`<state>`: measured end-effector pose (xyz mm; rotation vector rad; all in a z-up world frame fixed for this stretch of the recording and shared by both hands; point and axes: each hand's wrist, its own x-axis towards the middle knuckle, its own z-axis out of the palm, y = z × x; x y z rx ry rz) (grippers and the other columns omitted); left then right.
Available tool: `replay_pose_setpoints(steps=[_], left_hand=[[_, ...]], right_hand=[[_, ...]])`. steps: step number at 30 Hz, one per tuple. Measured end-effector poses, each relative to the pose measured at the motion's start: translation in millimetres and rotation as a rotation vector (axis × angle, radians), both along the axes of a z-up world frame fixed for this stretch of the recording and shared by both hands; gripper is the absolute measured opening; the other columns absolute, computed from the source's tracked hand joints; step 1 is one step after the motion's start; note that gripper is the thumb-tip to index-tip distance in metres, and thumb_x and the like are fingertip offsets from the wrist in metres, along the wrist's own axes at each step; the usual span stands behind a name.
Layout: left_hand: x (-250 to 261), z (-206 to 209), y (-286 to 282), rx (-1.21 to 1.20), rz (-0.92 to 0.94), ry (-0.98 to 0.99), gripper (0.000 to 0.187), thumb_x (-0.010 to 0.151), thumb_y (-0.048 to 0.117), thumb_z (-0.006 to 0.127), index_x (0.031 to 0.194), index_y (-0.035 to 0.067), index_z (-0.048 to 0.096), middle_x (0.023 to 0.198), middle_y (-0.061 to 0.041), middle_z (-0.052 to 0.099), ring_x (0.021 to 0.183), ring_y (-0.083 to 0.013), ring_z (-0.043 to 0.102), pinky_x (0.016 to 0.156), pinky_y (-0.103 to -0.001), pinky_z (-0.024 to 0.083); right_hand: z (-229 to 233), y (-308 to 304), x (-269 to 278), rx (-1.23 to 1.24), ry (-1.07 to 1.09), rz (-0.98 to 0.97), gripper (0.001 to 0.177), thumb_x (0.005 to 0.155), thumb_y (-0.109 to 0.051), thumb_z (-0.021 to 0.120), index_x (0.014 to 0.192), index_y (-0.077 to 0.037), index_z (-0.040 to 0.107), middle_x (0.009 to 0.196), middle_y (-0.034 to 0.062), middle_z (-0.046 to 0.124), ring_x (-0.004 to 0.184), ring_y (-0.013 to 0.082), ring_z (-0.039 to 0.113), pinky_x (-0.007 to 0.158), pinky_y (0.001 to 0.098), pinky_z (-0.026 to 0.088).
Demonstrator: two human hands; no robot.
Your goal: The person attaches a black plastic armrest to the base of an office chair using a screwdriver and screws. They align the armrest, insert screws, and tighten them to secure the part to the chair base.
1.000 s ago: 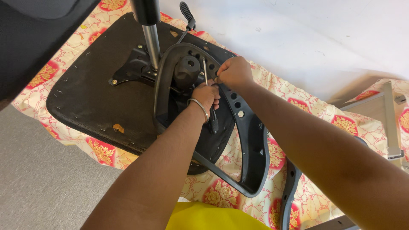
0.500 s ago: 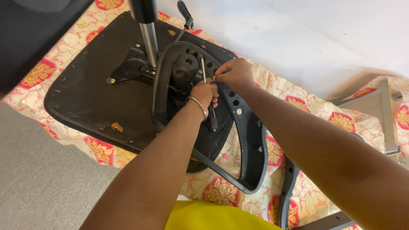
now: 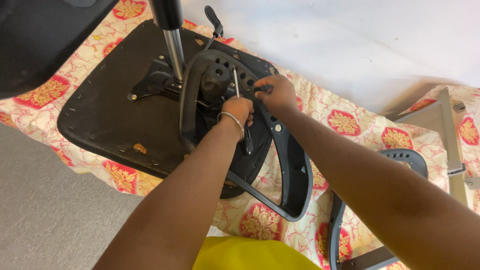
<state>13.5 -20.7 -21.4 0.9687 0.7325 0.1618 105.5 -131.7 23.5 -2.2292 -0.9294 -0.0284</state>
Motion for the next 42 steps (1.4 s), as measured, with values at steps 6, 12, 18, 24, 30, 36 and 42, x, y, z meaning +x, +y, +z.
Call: replay_pose_setpoints(steps=[6, 12, 18, 24, 30, 36, 42], left_hand=[[-2.8, -9.7, -15.1, -0.141, 0.135, -0.083, 0.03, 0.08, 0.009, 0.06, 0.11, 0.009, 0.065, 0.082, -0.004, 0.063, 0.068, -0.0174, 0.057, 0.058, -0.035, 0.049], [4.5, -6.7, -26.9, -0.131, 0.081, -0.164, 0.015, 0.085, 0.014, 0.059, 0.093, 0.001, 0.062, 0.075, -0.009, 0.058, 0.068, -0.0239, 0.056, 0.059, -0.039, 0.048], [4.9, -2.5, -4.7, -0.025, 0.106, 0.083, 0.05, 0.098, 0.055, 0.058, 0.101, 0.006, 0.069, 0.08, -0.002, 0.058, 0.072, -0.0142, 0.053, 0.066, -0.03, 0.046], [37.8, -33.2, 15.8, 0.073, 0.032, 0.14, 0.037, 0.1, 0.042, 0.054, 0.105, 0.008, 0.067, 0.095, -0.002, 0.068, 0.076, -0.0149, 0.062, 0.065, -0.031, 0.053], [57.1, -38.9, 12.6, -0.039, 0.129, 0.188, 0.024, 0.101, 0.031, 0.059, 0.111, 0.01, 0.066, 0.099, -0.001, 0.074, 0.085, -0.0119, 0.072, 0.07, -0.025, 0.056], [46.2, -24.0, 8.5, -0.085, 0.191, 0.07, 0.02, 0.1, 0.017, 0.06, 0.119, 0.015, 0.069, 0.1, 0.001, 0.074, 0.085, -0.0105, 0.071, 0.073, -0.024, 0.055], [32.8, 1.2, 3.0, -0.149, 0.215, 0.069, 0.019, 0.1, 0.013, 0.061, 0.119, 0.013, 0.067, 0.099, -0.001, 0.073, 0.086, -0.0103, 0.07, 0.079, -0.025, 0.056]], right_hand=[[8.4, -28.1, -67.1, 0.321, 0.72, -0.123, 0.04, 0.094, -0.027, 0.072, 0.129, -0.01, 0.064, 0.1, 0.001, 0.072, 0.085, 0.0107, 0.068, 0.064, 0.029, 0.055], [49.2, -64.8, -122.9, 0.119, 0.95, -0.061, 0.06, 0.09, -0.023, 0.066, 0.147, -0.021, 0.047, 0.085, 0.0016, 0.069, 0.063, 0.0142, 0.062, 0.049, 0.0298, 0.045], [85.3, -94.3, -128.2, -0.009, 0.524, -0.109, 0.064, 0.085, -0.013, 0.071, 0.147, -0.016, 0.054, 0.081, 0.0082, 0.069, 0.059, 0.0144, 0.061, 0.058, 0.0313, 0.053], [108.4, -108.1, -130.6, -0.283, 0.406, -0.23, 0.063, 0.082, -0.019, 0.068, 0.144, -0.021, 0.057, 0.086, 0.0142, 0.075, 0.068, 0.0243, 0.074, 0.069, 0.0363, 0.057], [109.9, -100.0, -124.5, -0.309, 0.18, -0.128, 0.061, 0.078, -0.02, 0.068, 0.139, -0.02, 0.063, 0.085, 0.0202, 0.073, 0.079, 0.0316, 0.073, 0.075, 0.0416, 0.054], [106.1, -95.2, -111.8, -0.359, 0.225, -0.138, 0.061, 0.078, -0.02, 0.067, 0.139, -0.022, 0.062, 0.084, 0.0205, 0.073, 0.078, 0.0321, 0.073, 0.075, 0.0418, 0.054], [104.0, -90.5, -106.1, -0.337, 0.212, -0.092, 0.06, 0.078, -0.021, 0.067, 0.138, -0.022, 0.063, 0.087, 0.0181, 0.073, 0.079, 0.0305, 0.073, 0.075, 0.0408, 0.055]])
